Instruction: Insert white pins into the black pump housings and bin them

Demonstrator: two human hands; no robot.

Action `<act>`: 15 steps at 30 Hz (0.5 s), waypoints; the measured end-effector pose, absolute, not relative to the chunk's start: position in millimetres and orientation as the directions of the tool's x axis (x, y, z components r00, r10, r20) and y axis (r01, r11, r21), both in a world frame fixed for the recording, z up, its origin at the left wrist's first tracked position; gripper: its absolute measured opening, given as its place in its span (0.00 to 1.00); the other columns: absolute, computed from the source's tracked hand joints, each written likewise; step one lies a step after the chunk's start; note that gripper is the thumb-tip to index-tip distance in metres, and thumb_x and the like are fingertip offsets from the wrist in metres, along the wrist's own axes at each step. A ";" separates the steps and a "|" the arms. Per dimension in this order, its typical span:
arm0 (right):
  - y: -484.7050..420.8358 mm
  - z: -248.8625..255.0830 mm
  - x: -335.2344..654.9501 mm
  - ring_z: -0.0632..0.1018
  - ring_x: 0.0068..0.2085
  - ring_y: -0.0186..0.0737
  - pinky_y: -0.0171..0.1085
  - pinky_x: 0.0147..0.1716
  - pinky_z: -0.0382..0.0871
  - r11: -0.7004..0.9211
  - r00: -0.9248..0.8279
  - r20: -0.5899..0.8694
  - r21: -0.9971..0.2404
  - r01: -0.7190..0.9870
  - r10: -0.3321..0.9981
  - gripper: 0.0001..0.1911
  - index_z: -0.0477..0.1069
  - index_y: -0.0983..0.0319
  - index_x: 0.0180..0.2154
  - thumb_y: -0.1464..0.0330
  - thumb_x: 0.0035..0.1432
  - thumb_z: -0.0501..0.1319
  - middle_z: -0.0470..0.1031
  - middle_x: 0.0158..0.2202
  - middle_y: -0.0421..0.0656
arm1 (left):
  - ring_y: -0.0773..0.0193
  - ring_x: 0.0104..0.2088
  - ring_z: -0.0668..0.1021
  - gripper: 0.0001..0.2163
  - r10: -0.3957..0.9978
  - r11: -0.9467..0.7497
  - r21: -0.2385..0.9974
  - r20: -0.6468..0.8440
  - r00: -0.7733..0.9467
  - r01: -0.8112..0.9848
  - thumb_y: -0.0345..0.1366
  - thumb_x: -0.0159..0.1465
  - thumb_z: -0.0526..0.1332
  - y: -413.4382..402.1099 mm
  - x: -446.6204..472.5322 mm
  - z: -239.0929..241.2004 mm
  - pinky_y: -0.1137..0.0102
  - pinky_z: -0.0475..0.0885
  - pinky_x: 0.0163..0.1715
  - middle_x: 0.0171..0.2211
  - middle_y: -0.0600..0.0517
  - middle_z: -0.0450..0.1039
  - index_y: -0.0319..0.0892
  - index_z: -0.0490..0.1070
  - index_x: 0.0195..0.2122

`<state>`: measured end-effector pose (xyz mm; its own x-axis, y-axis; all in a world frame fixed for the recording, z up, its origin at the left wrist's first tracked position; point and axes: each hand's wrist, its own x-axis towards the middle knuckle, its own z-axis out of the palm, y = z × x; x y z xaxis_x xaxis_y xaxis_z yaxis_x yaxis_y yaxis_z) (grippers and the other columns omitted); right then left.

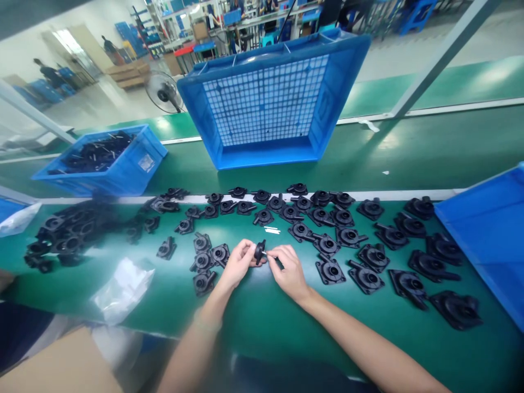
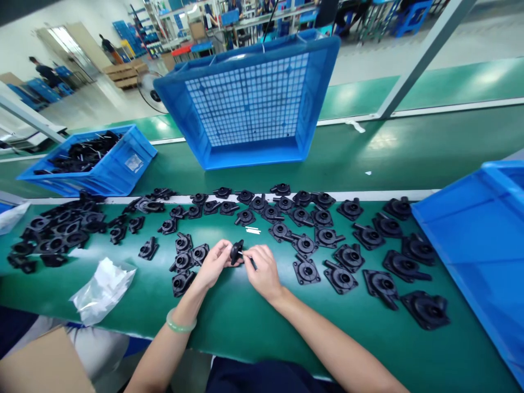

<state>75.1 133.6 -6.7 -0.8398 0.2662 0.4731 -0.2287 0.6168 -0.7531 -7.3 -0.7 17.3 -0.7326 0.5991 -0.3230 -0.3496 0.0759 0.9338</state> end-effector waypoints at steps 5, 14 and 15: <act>132.1 -5.3 73.5 0.69 0.35 0.40 0.41 0.37 0.63 0.596 -0.853 0.448 -0.773 -0.218 0.269 0.06 0.68 0.61 0.33 0.71 0.61 0.54 0.71 0.31 0.43 | 0.67 0.31 0.77 0.13 0.596 0.070 0.955 -0.271 -0.755 -0.288 0.47 0.60 0.57 -1.5 -7.9 19.9 0.72 0.73 0.34 0.33 0.52 0.72 0.42 0.60 0.34; 130.9 -7.3 72.1 0.67 0.48 0.46 0.48 0.48 0.63 0.560 -0.871 0.385 -0.813 -0.162 0.306 0.11 0.64 0.60 0.47 0.69 0.62 0.53 0.68 0.45 0.48 | 0.57 0.49 0.71 0.10 0.184 0.165 0.935 0.283 -0.941 0.313 0.40 0.57 0.62 -16.5 -8.6 23.5 0.64 0.68 0.47 0.48 0.43 0.67 0.43 0.64 0.36; 131.4 -7.5 72.2 0.67 0.48 0.46 0.48 0.48 0.63 0.556 -0.870 0.383 -0.816 -0.160 0.310 0.10 0.64 0.60 0.46 0.69 0.62 0.53 0.68 0.44 0.48 | 0.56 0.50 0.71 0.10 0.210 0.218 0.908 0.314 -0.926 0.357 0.39 0.57 0.62 -15.6 -8.3 22.6 0.63 0.67 0.49 0.48 0.42 0.67 0.43 0.64 0.36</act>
